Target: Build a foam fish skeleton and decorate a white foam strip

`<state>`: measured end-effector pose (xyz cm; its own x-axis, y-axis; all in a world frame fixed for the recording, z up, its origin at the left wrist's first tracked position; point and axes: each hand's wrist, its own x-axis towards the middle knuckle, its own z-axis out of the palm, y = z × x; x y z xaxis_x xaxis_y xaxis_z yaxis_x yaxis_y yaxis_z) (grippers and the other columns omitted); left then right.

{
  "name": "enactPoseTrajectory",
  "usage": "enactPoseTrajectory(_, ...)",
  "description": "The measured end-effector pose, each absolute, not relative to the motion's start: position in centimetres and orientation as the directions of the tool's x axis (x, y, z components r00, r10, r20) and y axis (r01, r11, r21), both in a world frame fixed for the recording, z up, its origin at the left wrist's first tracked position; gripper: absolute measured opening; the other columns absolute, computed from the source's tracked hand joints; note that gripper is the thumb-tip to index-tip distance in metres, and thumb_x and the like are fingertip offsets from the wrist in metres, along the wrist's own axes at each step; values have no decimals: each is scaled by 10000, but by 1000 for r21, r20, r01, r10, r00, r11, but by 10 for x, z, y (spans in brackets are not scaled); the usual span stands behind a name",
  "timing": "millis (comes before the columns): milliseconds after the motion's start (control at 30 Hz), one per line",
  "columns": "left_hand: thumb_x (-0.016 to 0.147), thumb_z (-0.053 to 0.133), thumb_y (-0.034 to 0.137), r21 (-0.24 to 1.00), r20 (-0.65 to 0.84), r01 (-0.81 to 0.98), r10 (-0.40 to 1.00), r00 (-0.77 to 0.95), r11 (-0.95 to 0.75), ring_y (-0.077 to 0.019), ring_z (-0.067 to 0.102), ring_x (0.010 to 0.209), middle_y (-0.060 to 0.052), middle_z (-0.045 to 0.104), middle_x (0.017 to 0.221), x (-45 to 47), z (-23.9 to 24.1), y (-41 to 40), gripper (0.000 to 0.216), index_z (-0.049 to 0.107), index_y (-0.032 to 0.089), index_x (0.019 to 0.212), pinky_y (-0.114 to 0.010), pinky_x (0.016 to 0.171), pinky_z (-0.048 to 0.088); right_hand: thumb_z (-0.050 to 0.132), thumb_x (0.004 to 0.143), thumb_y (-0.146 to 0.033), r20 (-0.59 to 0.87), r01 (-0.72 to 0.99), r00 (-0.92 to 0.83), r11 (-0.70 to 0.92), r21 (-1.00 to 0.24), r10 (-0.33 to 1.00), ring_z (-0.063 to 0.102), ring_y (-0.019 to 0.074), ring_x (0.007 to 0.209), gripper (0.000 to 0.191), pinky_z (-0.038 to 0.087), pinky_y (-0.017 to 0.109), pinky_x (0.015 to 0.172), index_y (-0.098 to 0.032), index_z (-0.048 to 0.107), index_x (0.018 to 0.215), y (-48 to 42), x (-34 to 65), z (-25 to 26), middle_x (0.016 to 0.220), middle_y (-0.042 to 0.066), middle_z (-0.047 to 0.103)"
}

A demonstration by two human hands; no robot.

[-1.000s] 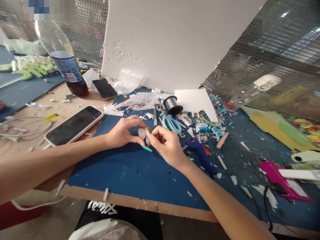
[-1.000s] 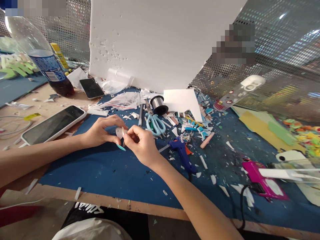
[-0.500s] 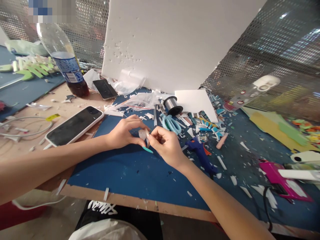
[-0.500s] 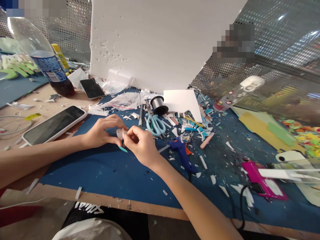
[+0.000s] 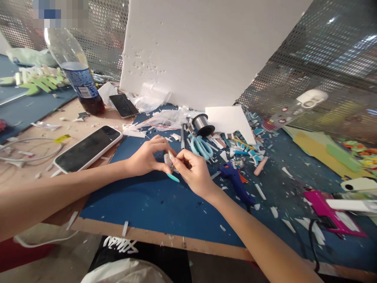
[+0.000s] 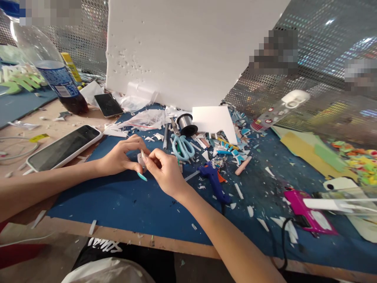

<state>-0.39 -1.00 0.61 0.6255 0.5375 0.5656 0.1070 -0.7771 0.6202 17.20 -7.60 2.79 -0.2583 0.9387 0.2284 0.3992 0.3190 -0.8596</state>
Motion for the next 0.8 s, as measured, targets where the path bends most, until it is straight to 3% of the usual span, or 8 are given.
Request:
enactPoseTrajectory(267, 701, 612, 649, 692, 495, 122, 591, 637, -711, -169, 495, 751, -41, 598, 777, -3, 9, -14, 523, 620, 149, 855, -297, 725, 395, 503, 904, -310, 295, 457, -264, 389, -800, 918, 356, 67, 471, 271, 272, 224, 477, -186, 462, 667, -75, 172, 25, 549, -54, 411)
enactPoseTrajectory(500, 725, 651, 595, 834, 419, 28, 665, 618, -551, -175, 557, 850, -55, 580, 890, -4, 0, -16, 685, 467, 155, 1217, -300, 783, 447, 481, 918, -348, 269, 400, -256, 355, -845, 928, 356, 68, 448, 298, 269, 225, 465, -197, 430, 666, -75, 173, 26, 527, -64, 386)
enactPoseTrajectory(633, 733, 684, 544, 847, 424, 2, 679, 599, -531, -177, 559, 888, -74, 580, 956, -4, 0, -18, 603, 473, 171, 1158, -311, 820, 460, 472, 922, -364, 263, 371, -231, 335, -866, 937, 390, 74, 422, 293, 284, 224, 453, -205, 428, 680, -76, 174, 27, 504, -66, 407)
enactPoseTrajectory(800, 770, 682, 492, 851, 439, -3, 708, 554, -525, -149, 549, 818, -54, 579, 902, -4, 0, -18, 456, 489, 174, 1034, -284, 757, 464, 465, 928, -377, 231, 356, -246, 309, -882, 941, 388, 75, 385, 282, 287, 220, 432, -214, 430, 700, -77, 174, 26, 464, -79, 394)
